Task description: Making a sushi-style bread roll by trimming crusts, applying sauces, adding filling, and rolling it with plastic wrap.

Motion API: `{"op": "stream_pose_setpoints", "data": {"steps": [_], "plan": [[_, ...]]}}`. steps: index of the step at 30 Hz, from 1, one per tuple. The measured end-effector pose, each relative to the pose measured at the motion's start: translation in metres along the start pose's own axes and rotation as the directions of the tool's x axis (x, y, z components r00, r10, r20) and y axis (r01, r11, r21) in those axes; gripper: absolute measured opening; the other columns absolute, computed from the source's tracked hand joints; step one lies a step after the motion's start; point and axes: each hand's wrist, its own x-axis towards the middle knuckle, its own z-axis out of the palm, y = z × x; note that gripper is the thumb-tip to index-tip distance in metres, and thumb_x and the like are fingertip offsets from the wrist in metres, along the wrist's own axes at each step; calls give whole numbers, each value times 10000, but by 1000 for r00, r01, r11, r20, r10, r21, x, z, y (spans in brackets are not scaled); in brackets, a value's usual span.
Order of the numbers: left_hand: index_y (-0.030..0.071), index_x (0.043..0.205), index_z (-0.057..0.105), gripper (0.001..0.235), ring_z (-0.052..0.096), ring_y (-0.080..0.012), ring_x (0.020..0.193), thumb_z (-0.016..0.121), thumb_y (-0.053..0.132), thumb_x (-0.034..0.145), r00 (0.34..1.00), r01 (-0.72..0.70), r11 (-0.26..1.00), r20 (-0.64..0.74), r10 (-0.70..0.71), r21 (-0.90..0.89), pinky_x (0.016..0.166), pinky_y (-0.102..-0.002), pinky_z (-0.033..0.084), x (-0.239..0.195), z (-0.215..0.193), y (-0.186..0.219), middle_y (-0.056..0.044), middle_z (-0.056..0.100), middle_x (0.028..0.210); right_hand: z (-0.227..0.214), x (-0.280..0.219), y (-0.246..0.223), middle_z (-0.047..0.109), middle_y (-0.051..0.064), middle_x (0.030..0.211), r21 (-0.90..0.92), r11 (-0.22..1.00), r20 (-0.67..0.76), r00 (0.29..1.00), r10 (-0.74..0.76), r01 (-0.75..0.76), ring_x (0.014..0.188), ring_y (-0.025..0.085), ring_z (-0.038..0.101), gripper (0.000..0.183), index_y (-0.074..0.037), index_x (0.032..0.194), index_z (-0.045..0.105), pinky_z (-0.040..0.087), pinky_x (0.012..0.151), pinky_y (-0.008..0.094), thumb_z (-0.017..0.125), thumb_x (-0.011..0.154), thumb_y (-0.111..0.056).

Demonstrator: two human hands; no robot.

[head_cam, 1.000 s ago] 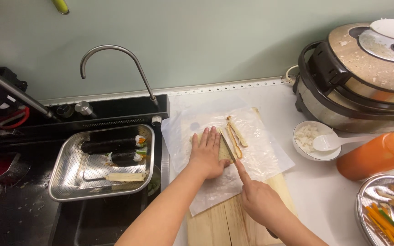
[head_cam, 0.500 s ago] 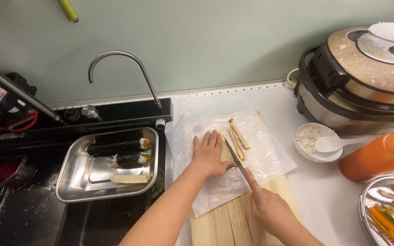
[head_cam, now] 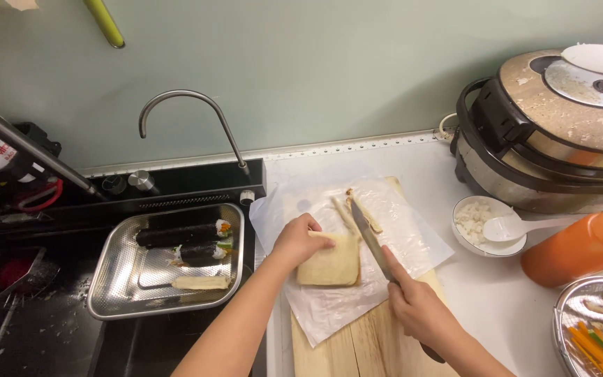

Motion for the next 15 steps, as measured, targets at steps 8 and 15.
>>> {"op": "stream_pose_setpoints", "data": {"steps": [8, 15], "plan": [[79, 1386, 501, 715, 344, -278, 1430, 773, 427, 823, 989, -133, 874, 0, 151, 466, 1200, -496, 234, -57, -2, 58, -140, 421, 1500, 0, 11, -2, 700, 200, 802, 65, 998, 7, 1000, 14, -14, 579, 306, 646, 702, -438, 1609, 181, 586, 653, 463, 470, 1006, -226], [-82, 1568, 121, 941, 4, -354, 1566, 550, 483, 949, 893, -408, 731, 75, 443, 547, 1238, -511, -25, -63, 43, 25, -239, 65, 1679, 30, 19, 21, 723, 247, 937, -166, 958, -113, 961, -254, 234, 909, 426, 705, 801, -300, 1660, 164, 510, 855, 520, 489, 939, -177]]}}
